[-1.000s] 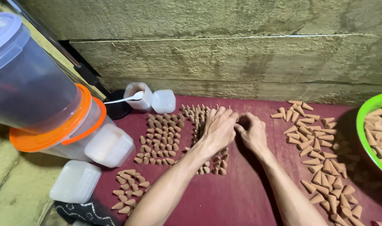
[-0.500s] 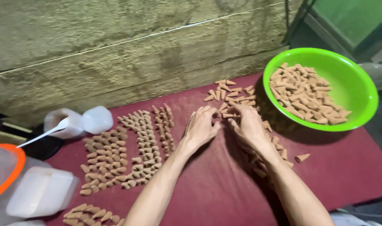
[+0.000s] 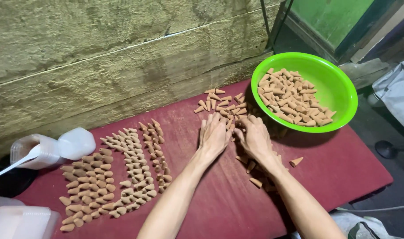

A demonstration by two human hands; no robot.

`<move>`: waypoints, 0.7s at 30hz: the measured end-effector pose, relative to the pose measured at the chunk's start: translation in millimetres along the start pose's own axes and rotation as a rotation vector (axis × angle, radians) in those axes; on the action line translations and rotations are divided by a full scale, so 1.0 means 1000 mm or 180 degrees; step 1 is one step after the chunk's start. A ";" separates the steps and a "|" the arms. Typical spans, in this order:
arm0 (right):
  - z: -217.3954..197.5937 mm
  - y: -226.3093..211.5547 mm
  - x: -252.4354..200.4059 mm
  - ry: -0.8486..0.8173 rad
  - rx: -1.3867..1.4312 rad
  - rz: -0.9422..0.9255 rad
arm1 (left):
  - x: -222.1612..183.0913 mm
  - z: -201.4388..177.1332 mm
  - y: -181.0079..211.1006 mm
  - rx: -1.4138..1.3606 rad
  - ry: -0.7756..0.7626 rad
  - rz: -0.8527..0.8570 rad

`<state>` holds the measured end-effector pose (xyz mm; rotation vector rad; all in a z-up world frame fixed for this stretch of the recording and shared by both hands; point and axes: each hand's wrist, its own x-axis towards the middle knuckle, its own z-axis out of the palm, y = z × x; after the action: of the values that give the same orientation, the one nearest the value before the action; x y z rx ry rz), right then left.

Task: Organizing incense cones into neat rows on a flat surface

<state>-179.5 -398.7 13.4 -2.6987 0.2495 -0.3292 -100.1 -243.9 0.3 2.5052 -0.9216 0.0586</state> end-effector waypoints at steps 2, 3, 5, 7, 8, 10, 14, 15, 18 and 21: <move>0.003 -0.004 0.003 -0.0018 -0.0115 -0.0029 | 0.002 0.004 -0.003 0.0049 0.0070 0.0039; 0.005 -0.005 0.004 -0.0059 -0.0231 -0.0065 | 0.002 0.006 -0.004 0.0088 0.0136 0.0055; 0.006 -0.008 0.008 -0.0092 -0.0272 -0.0072 | 0.004 0.014 -0.007 0.0158 0.0212 0.0054; 0.006 -0.008 0.012 -0.0146 -0.0319 -0.0108 | 0.006 0.021 -0.008 0.0221 0.0300 0.0018; 0.007 -0.009 0.012 -0.0175 -0.0332 -0.0115 | 0.005 0.022 -0.008 0.0287 0.0317 0.0044; 0.010 -0.005 0.013 -0.0212 -0.0339 -0.0147 | 0.001 0.022 -0.007 0.0362 0.0344 0.0047; 0.016 0.008 0.012 -0.0141 -0.0174 -0.0364 | -0.008 0.021 -0.009 0.0203 0.0434 0.0347; 0.018 0.011 0.012 -0.0129 -0.0094 -0.0407 | -0.011 0.023 -0.009 0.0103 0.0452 0.0439; 0.010 0.005 0.013 -0.0092 -0.0242 -0.0608 | -0.014 0.023 -0.011 -0.0119 0.0599 0.0418; 0.025 0.023 0.024 -0.0315 -0.0340 -0.0774 | -0.020 0.015 -0.020 -0.0343 0.0691 0.0343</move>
<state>-153.2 -415.7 -13.9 -2.8458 -0.0938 -0.2575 -104.9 -225.3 -24.7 2.2951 -0.9419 0.3015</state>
